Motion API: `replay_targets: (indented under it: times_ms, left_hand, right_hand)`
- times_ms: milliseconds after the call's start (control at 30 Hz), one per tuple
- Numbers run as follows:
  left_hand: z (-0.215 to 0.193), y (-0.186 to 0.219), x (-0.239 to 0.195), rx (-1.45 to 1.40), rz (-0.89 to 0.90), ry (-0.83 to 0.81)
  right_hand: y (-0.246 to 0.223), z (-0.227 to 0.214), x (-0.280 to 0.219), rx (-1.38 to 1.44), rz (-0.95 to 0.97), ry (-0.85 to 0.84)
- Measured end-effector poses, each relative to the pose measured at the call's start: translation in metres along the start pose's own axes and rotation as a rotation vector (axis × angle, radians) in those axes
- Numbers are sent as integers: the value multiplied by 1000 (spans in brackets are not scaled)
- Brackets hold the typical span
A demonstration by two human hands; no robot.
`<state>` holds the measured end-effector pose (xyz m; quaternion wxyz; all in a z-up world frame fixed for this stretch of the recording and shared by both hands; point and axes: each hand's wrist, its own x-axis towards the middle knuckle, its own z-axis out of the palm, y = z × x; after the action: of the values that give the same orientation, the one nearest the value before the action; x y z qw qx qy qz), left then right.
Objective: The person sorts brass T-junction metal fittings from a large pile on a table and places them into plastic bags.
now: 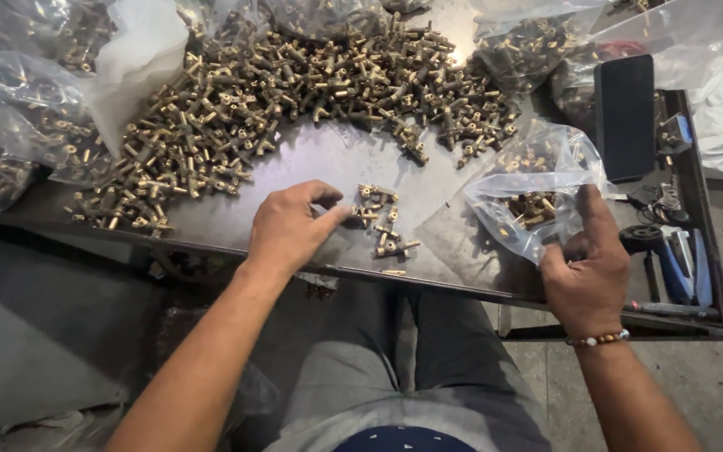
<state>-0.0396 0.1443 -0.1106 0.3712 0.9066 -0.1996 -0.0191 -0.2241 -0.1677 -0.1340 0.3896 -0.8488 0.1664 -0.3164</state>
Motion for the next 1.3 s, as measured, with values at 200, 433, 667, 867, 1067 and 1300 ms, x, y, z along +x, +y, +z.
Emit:
replay_targets:
  times_ms: [200,433,667,867,1067,1300]
  left_hand:
    - [-12,46,-2,300,162,-137]
    - [14,72,1,384,96,-301]
    - [29,62,10,345,97,-333]
    - [19,77,14,340,67,-455]
    - [7,85,15,212,-4,-479]
    - [5,116,12,-821,-100,-704]
  right_hand:
    - [-4,-1,1,55,-1,-9]
    - [3,0,-1,123,-7,-2]
    - [-2,-4,1,181,-13,-20]
    - [-55,-29,22,221,11,-115]
    - [-65,-38,41,324,-25,-267]
    - [-62,-35,47,342,-23,-332]
